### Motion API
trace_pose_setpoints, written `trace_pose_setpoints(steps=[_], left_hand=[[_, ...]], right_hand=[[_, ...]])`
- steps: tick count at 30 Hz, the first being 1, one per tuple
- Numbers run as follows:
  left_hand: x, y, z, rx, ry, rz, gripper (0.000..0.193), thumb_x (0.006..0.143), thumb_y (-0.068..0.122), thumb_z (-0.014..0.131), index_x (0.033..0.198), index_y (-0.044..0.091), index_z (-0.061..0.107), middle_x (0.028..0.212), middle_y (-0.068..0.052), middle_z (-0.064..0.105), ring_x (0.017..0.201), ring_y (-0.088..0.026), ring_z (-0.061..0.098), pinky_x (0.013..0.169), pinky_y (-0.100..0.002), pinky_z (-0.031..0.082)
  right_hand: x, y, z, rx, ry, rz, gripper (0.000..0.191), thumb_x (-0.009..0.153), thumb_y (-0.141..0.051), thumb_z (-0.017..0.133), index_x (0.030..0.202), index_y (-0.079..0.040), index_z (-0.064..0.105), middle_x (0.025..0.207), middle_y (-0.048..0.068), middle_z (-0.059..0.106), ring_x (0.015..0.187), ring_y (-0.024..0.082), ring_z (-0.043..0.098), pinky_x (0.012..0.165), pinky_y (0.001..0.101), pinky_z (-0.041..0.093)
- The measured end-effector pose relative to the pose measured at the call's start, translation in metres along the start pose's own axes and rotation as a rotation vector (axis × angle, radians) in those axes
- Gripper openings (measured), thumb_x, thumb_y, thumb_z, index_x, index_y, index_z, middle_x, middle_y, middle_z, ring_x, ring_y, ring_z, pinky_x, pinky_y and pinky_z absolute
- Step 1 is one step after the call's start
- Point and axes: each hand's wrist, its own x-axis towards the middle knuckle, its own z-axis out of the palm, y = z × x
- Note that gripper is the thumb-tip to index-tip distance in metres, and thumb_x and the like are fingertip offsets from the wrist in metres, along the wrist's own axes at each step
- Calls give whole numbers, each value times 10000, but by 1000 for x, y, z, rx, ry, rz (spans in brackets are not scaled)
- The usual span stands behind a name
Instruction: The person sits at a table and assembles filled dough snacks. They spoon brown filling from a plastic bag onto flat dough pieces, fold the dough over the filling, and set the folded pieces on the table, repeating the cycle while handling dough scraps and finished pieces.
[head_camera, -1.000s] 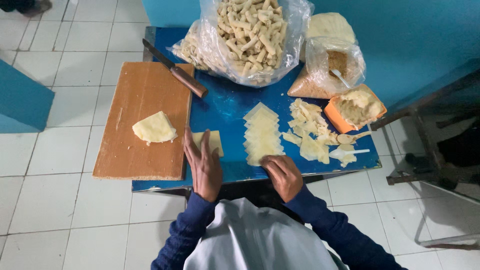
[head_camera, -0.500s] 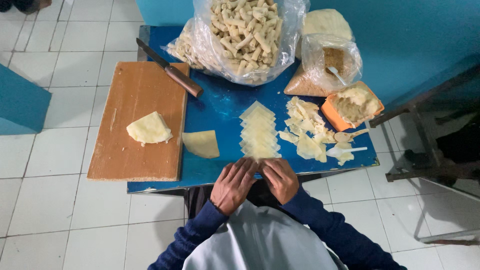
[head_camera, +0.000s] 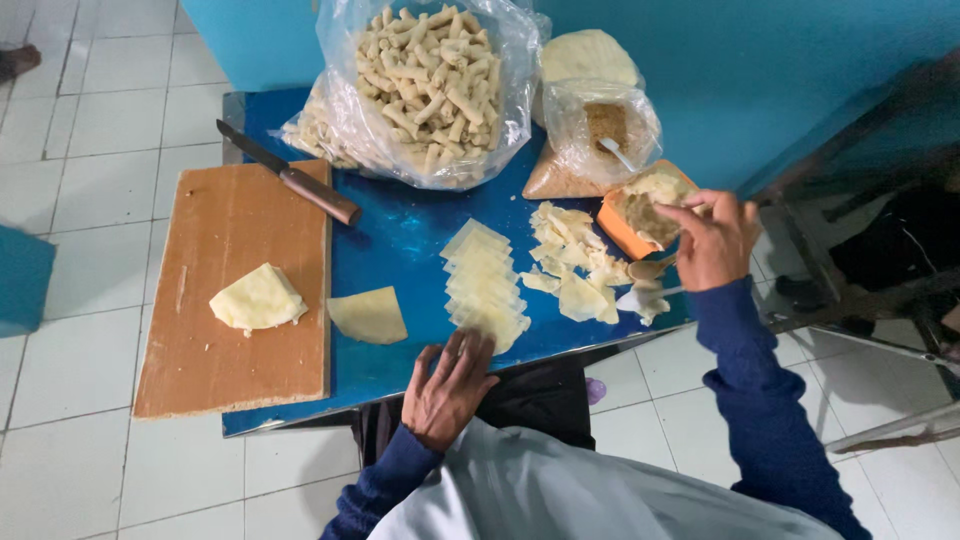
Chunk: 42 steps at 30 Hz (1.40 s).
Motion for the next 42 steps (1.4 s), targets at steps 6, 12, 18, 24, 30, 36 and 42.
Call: trace_pose_setpoints(steps=[6,12,18,24,30,36,42], left_hand=[[-1,0,0,-9,-1,-13,584,936,395,668,1447,134,559,1442,-52,542,1382,-213,473,1067,-448,404],[-1,1,-1,-2,-15,-12,590,942,389,658,1463,138,539,1460,-53,530,1382,-212,465,1075,-464,396],[-1,0,-1,-43,-19,-18,574,952,376,653,1464,142,539,1459,-53,529,1372,-212,468,1080,-470,391],[-1,0,-2,-47,-43,-18,563,953,372,646,1454,138,540,1454,-59,530,1377,-213,465,1084,-471,383],[-1,0,-3,-55,-59,-27,556,962,373,631,1459,142,534,1457,-59,531,1380,-212,464,1092,-472,374],[-1,1,-1,-56,-55,-32,555,971,378,628,1462,138,533,1452,-61,532,1381,-217,464,1094,-480,375],[-3,1,-1,-65,-52,-38,558,968,380,625,1462,137,535,1454,-65,536,1389,-222,461,1096,-483,371]], right_hand=[[-2,35,24,-285,-89,-86,532,909,77,687,1180,-365,803,1196,-14,541,1200,290,464,1029,500,338],[-3,40,49,-383,83,-219,166,1081,-158,734,1196,-270,777,1262,-19,514,1198,257,434,1046,467,297],[-11,71,22,-228,-29,-13,544,845,72,691,1172,-345,809,1280,0,498,1268,285,402,1069,463,294],[-11,67,20,-326,-106,-23,341,898,-50,766,1132,-298,792,1256,1,483,1263,307,396,1024,508,287],[-18,57,11,-364,-263,-105,520,777,-180,830,1280,-282,741,1332,39,483,1289,331,410,1051,619,282],[-14,70,24,-662,-229,-143,391,916,-299,827,1268,-239,666,1216,11,480,1234,273,422,1028,570,277],[-26,72,19,-362,-169,-131,573,858,-273,821,1406,-293,656,1273,77,501,1259,344,423,1050,631,280]])
